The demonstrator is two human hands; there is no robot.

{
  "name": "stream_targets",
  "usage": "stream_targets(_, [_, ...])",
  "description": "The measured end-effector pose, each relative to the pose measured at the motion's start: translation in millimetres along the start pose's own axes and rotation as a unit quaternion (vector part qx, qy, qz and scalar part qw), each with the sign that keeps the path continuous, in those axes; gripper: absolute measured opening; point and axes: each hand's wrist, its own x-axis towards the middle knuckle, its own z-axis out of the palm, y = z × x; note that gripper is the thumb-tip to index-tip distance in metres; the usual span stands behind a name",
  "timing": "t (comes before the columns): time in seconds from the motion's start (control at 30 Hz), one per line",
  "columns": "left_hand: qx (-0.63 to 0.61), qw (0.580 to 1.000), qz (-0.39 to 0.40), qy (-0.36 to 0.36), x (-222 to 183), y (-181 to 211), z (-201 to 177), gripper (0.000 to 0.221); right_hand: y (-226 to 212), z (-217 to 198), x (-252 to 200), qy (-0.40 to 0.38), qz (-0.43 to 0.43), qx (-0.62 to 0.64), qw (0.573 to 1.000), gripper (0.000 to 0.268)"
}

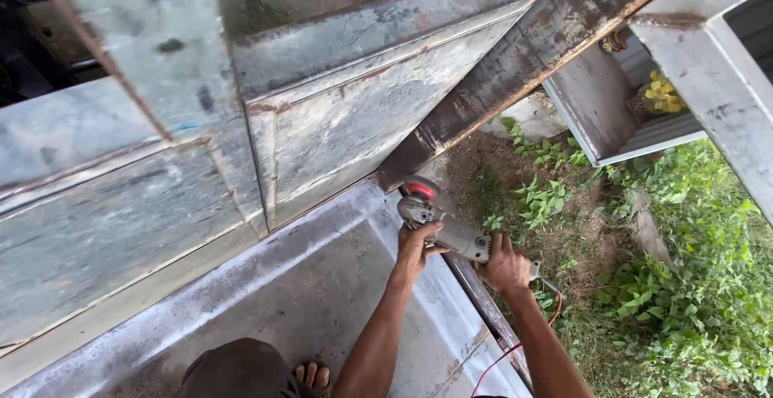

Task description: Using an angle grinder to sand and smooth the edges of a metal frame structure.

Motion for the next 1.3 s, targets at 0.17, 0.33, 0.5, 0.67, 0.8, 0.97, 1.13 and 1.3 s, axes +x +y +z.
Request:
stream_targets(0.17, [-0.053,0.997,-0.047,0.009,34.3,-1.4,-28.7,0.063,-13.0,22.0,27.9,-0.079,-0.026,-0.017,0.996,0.055])
stream_targets(0.33, [-0.096,0.992,-0.080,0.010,50.7,0.8,-48.3,0.057,-37.7,13.9,37.0,-0.087,-0.056,-0.035,0.994,0.049])
stream_targets(0.5, [-0.057,0.996,-0.055,0.028,48.1,21.2,-52.3,0.054,-66.6,-1.7,29.7,-0.091,-0.036,0.005,0.995,0.049])
stream_targets(0.67, [-0.005,1.000,-0.012,0.006,48.0,11.4,-54.8,0.063,-67.6,-15.7,-1.3,-0.086,0.026,0.060,0.994,0.049])
stream_targets(0.8, [0.035,0.999,-0.015,0.003,4.5,14.3,-20.3,0.066,-42.1,-0.4,-35.5,-0.048,0.066,0.057,0.995,0.066])
stream_targets(0.97, [0.138,0.985,0.060,-0.080,-0.2,8.1,-13.8,0.078,-37.6,-8.4,-46.2,-0.033,0.109,0.072,0.991,0.072])
stream_targets(1.13, [0.086,0.995,-0.004,0.052,-5.3,31.3,-23.4,0.080,-64.3,-6.9,-27.4,-0.073,0.055,0.079,0.993,0.064])
stream_targets(1.3, [0.101,0.991,0.033,0.087,31.4,40.1,-49.1,0.077,-98.6,4.6,-0.5,-0.104,0.060,0.085,0.989,0.061])
